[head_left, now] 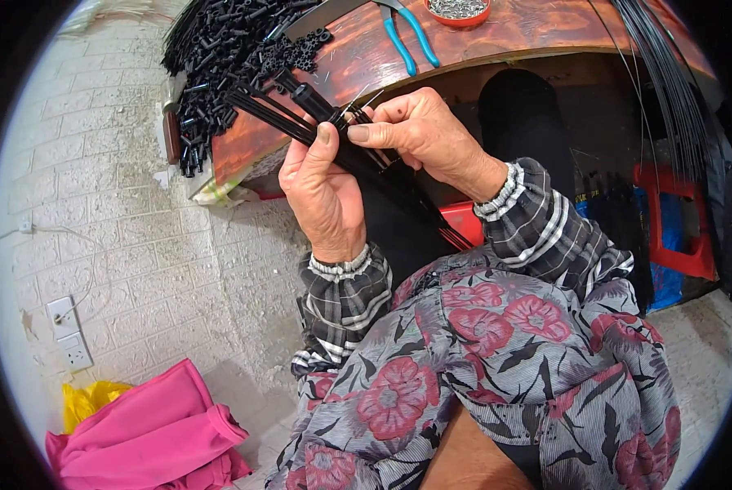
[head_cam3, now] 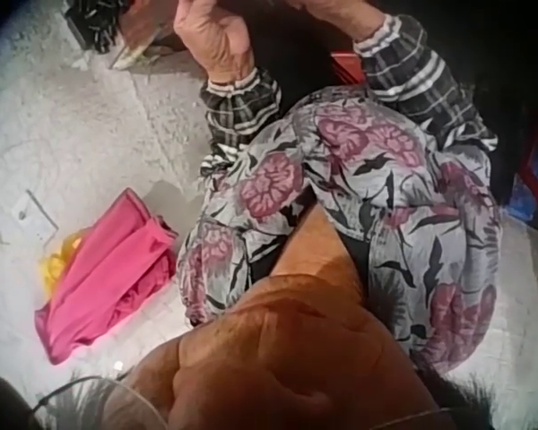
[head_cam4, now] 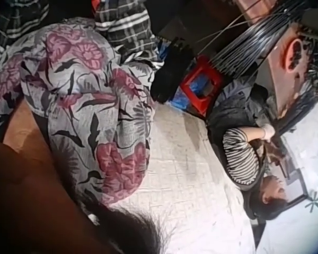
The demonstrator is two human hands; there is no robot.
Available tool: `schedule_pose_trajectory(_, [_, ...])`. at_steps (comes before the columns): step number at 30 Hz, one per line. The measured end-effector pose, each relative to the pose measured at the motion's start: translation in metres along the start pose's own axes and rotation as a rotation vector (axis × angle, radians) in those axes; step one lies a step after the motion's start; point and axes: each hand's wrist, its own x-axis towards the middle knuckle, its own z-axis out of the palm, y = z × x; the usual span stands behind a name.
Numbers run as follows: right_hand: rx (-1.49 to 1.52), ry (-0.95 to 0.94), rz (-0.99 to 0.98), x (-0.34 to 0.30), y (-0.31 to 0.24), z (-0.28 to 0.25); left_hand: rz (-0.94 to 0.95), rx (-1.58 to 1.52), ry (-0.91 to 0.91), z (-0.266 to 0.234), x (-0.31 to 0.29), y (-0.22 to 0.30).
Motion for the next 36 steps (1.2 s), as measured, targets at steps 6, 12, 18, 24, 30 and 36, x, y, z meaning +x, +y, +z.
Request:
schedule_pose_trajectory(6, [-0.035,0.064,-0.031,-0.003,-0.004,0.006,0.001,0.009,-0.044,0.002,-0.001,-0.003])
schedule_pose_trajectory(12, [-0.137,0.125,-0.186,-0.001,0.009,0.016,0.16,0.262,0.033,0.005,-0.005,0.0])
schedule_pose_trajectory(18, [-0.055,0.133,-0.069,-0.006,-0.003,0.02,0.108,0.134,0.12,0.007,0.004,0.003])
schedule_pose_trajectory(24, [-0.287,0.115,-0.451,0.008,0.008,0.013,0.064,0.112,0.045,0.004,0.01,0.003])
schedule_pose_trajectory(30, [-0.178,0.119,-0.464,0.011,0.004,0.013,0.051,-0.05,-0.051,0.004,0.012,0.004])
schedule_pose_trajectory(36, [-0.072,0.073,-0.131,0.012,-0.008,0.006,0.043,-0.161,-0.159,0.006,0.02,0.007])
